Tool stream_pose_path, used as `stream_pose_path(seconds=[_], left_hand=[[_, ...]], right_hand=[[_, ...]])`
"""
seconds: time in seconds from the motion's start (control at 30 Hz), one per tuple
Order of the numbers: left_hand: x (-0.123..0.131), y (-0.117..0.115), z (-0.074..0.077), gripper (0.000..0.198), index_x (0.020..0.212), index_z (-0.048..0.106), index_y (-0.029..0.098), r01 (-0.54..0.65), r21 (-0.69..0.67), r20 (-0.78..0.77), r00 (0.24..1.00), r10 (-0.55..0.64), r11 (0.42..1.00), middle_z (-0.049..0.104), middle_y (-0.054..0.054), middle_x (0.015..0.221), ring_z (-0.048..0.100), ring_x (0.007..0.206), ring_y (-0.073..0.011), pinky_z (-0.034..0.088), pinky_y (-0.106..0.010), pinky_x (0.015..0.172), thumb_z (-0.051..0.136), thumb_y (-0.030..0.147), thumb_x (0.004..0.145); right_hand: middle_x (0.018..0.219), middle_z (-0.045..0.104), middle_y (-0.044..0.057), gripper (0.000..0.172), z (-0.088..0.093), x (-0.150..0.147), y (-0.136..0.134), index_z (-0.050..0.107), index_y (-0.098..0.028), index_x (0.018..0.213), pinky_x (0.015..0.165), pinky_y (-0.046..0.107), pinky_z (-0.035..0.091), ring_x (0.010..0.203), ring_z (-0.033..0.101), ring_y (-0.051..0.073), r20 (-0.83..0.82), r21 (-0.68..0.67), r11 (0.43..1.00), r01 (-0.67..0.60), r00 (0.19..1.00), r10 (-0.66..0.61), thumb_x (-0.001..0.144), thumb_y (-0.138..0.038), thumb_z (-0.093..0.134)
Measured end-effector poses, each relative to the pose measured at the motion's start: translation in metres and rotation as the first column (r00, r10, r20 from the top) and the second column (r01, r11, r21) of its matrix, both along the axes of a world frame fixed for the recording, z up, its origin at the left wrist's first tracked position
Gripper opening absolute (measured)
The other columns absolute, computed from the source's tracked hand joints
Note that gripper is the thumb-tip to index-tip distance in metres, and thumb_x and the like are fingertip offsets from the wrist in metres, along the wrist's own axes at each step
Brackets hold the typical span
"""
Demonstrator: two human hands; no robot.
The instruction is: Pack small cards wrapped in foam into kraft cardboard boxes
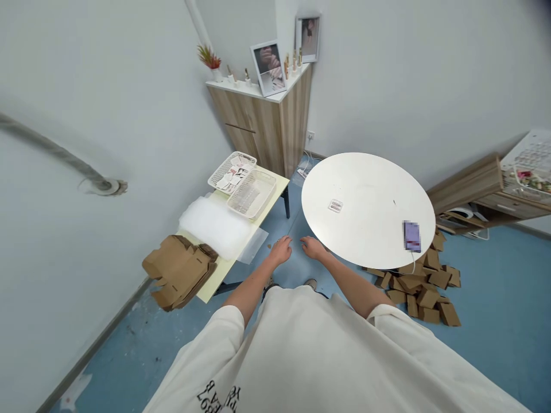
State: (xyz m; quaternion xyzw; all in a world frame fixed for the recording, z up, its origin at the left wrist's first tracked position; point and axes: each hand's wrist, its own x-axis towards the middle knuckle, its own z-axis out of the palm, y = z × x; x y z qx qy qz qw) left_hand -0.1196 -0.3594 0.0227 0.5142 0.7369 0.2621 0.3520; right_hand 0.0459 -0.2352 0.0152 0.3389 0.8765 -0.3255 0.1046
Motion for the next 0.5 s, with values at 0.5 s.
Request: stream_pose_path(seconds=[0.5], left_hand=[[-0.209, -0.136, -0.018, 0.047, 0.134, 0.055, 0.017, -0.155, -0.251, -0.532, 0.847, -0.003, 0.955, 0.032, -0.017, 0.160, 0.028, 0.148, -0.0349, 0.025, -0.052, 0.118, 0.052, 0.019, 0.087]], right_hand=[[0.136, 0.060, 0.012, 0.044, -0.002, -0.185, -0.129, 0.059, -0.017, 0.137, 0.101, 0.034, 0.044, 0.122, 0.057, 0.026, 0.045, -0.066, 0.994, -0.086, 0.995, 0.089, 0.097, -0.023, 0.042]])
